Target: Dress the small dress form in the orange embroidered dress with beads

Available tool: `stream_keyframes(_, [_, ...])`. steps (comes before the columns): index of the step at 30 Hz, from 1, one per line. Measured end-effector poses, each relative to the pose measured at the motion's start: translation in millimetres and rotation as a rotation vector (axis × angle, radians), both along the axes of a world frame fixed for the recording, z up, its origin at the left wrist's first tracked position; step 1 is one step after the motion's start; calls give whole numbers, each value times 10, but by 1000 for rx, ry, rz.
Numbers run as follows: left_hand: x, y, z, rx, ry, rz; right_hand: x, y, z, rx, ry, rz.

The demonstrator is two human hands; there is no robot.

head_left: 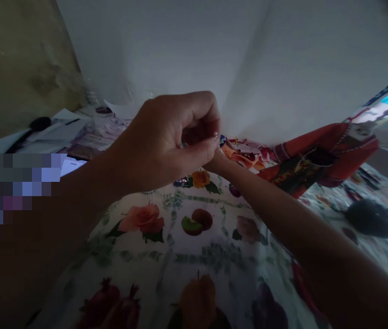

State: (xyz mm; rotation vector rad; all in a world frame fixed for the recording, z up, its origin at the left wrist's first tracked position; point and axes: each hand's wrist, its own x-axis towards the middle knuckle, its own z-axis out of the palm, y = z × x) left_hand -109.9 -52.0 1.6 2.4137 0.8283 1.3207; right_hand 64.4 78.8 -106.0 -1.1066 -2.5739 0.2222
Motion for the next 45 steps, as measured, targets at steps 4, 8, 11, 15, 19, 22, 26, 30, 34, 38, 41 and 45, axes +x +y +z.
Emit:
stream_keyframes(4, [-5, 0, -8, -6, 4, 10, 90, -182, 85, 55, 12, -73])
stream_keyframes(8, [-4, -6, -3, -25, -17, 12, 405, -701, 251, -5, 20, 18])
stream_keyframes(11, [3, -4, -5, -13, -15, 12, 697, -1239, 297, -77, -30, 82])
stream_keyframes(15, [17, 5, -30, -23, -11, -5, 912, -1839, 147, -98, -209, 56])
stream_keyframes(19, [29, 5, -51, -14, 13, 9, 880, -2090, -47, -76, -335, -19])
stream_keyframes(22, [30, 1, -53, 4, 14, 18, 814, -2113, -96, -42, -364, -61])
stream_keyframes(26, [19, 3, -57, 29, 34, 49, 779, -2083, -93, 11, -388, -62])
stream_keyframes(30, [19, 14, -61, 31, 39, 38, 806, -2031, -111, 83, -408, -57])
stream_keyframes(34, [21, 23, -56, 22, 41, 15, 860, -1951, -128, 160, -308, -15])
stream_keyframes(38, [11, 18, -53, 0, 56, 10, 876, -1835, -127, 222, -86, 54])
stream_keyframes(41, [13, 6, -45, -1, 65, 4, 847, -1755, -126, 250, -26, 67])
stream_keyframes(45, [16, -9, -28, -17, 81, 18, 806, -1713, -125, 238, -69, 68])
